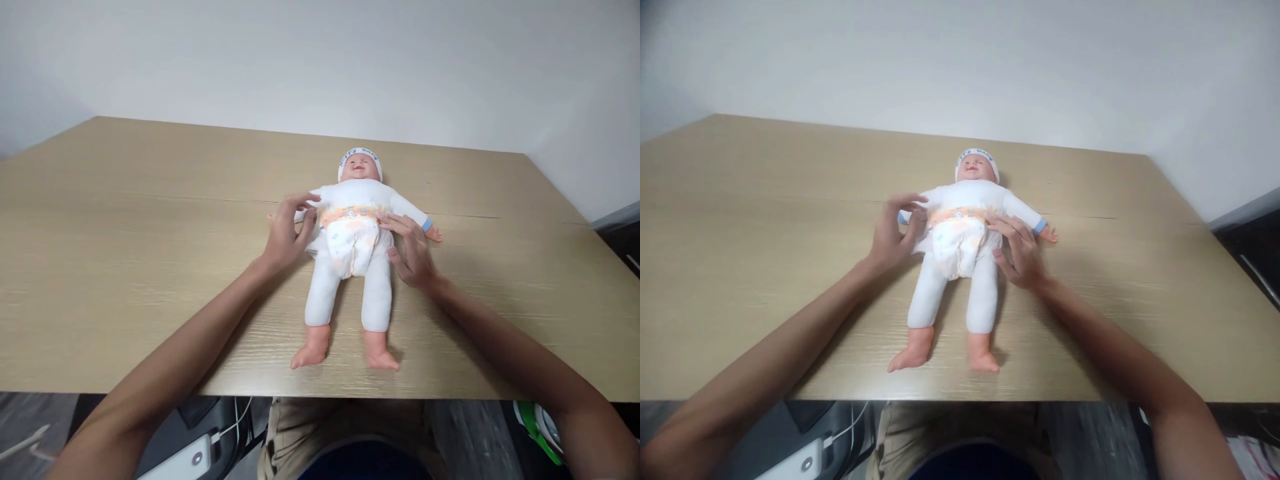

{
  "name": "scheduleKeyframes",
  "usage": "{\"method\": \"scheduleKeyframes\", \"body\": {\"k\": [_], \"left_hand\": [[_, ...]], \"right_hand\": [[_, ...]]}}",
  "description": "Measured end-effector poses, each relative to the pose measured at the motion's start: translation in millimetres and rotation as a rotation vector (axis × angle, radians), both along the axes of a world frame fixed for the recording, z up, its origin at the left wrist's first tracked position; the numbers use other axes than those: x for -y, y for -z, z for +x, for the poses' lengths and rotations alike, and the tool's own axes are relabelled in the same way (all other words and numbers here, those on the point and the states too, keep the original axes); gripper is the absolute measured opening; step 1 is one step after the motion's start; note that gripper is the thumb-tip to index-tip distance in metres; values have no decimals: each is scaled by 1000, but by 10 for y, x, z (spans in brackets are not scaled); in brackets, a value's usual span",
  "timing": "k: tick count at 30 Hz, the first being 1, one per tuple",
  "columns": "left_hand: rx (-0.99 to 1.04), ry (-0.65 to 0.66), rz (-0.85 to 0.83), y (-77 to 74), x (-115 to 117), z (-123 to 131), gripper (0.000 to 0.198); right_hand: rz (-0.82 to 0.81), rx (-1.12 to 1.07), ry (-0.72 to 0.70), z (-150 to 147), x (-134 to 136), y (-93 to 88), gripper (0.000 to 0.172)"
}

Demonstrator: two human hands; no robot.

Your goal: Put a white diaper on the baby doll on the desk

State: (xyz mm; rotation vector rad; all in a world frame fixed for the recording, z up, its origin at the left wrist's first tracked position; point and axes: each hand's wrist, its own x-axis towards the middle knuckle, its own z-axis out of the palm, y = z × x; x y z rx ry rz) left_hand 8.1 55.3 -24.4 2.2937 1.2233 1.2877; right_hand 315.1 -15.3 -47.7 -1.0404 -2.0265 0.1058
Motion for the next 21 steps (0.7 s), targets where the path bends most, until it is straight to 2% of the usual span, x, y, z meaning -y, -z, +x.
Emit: {"method": "scheduleKeyframes", "body": {"k": [3, 5, 9, 13, 15, 17, 19, 21], "left_hand": [[-105, -56, -66, 16, 7, -241, 25], [-205, -71, -147, -23, 3, -326, 27], [-473, -77, -259, -103, -13, -385, 42], [-605, -18, -387, -112, -29, -452, 38], [-585, 29, -468, -113, -40, -493, 36], [-548, 77, -571, -122, -59, -529, 39], [-497, 115, -667, -138, -85, -561, 42], [-420, 157, -739, -158, -114, -590, 46]], "right_hand": [[29, -57, -23, -50, -27, -74, 44], [-1, -94, -36, -132, -93, -211, 46], [-203, -46, -90, -416, -349, -611, 49], [-411, 169, -163, -729, -722, -898, 64], [-487, 238, -157, -849, -910, -937, 67], [-521, 272, -139, -932, -1057, -922, 61], [-475, 296, -127, -979, -1132, -895, 48], [-355, 290, -124, -998, -1123, -897, 36]]}}
